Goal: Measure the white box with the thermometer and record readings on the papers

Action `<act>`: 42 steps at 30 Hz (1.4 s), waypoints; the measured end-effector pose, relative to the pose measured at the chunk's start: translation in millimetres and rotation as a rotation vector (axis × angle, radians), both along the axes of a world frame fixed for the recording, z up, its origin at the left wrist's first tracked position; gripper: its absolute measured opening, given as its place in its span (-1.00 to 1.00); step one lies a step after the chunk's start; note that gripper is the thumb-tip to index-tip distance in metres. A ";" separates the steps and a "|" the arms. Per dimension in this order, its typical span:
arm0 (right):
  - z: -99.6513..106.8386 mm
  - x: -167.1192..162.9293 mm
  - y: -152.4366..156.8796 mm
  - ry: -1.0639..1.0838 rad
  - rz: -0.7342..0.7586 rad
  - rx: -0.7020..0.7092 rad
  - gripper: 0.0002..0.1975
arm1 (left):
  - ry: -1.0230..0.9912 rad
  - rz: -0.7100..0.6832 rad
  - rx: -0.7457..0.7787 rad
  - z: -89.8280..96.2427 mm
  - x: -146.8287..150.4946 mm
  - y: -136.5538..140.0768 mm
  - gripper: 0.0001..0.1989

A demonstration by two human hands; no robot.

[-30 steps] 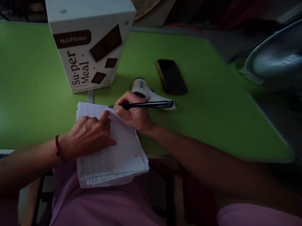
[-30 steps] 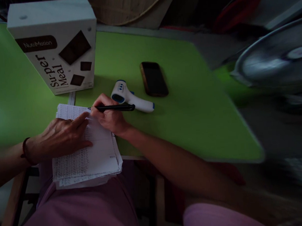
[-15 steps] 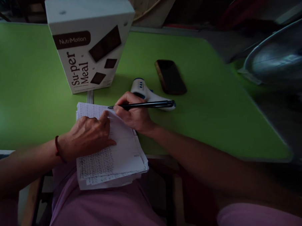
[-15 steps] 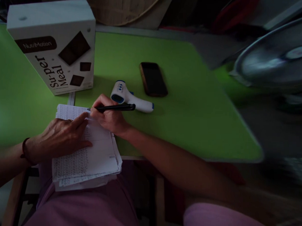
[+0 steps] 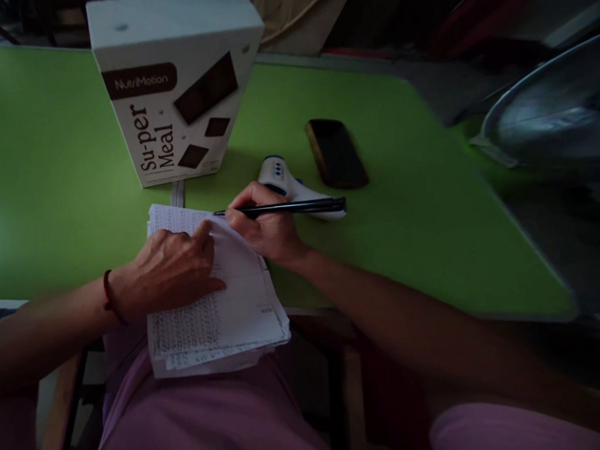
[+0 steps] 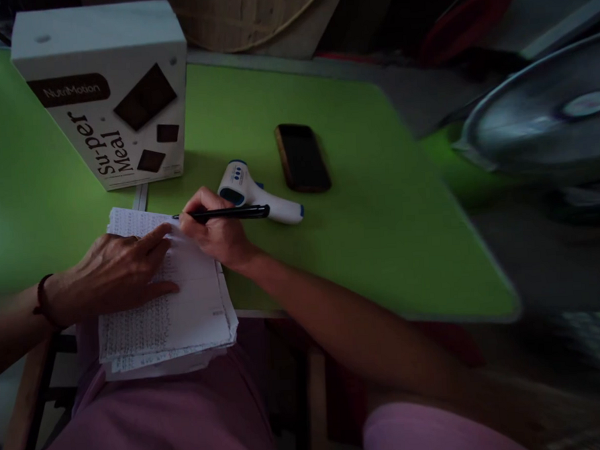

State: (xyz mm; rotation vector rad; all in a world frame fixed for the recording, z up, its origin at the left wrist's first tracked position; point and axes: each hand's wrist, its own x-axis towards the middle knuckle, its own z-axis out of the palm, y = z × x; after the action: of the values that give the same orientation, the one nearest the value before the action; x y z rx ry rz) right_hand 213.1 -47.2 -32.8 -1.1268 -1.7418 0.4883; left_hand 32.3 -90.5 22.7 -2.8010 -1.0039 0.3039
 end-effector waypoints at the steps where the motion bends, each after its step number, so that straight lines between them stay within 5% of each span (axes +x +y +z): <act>1: 0.7 -0.1 -0.2 0.001 0.006 -0.006 -0.87 | -0.001 0.001 0.003 -0.3 -0.1 0.1 -0.52; 42: 0.6 1.2 -0.1 -0.068 -0.004 -0.035 -0.86 | -0.033 -0.024 0.009 1.1 -2.8 -0.5 -0.53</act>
State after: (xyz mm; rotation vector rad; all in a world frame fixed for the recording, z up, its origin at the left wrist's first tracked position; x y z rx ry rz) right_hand 214.3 -47.4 -32.2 -1.1834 -1.7955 0.4844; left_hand 29.5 -91.0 23.9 -2.8168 -0.9749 0.2499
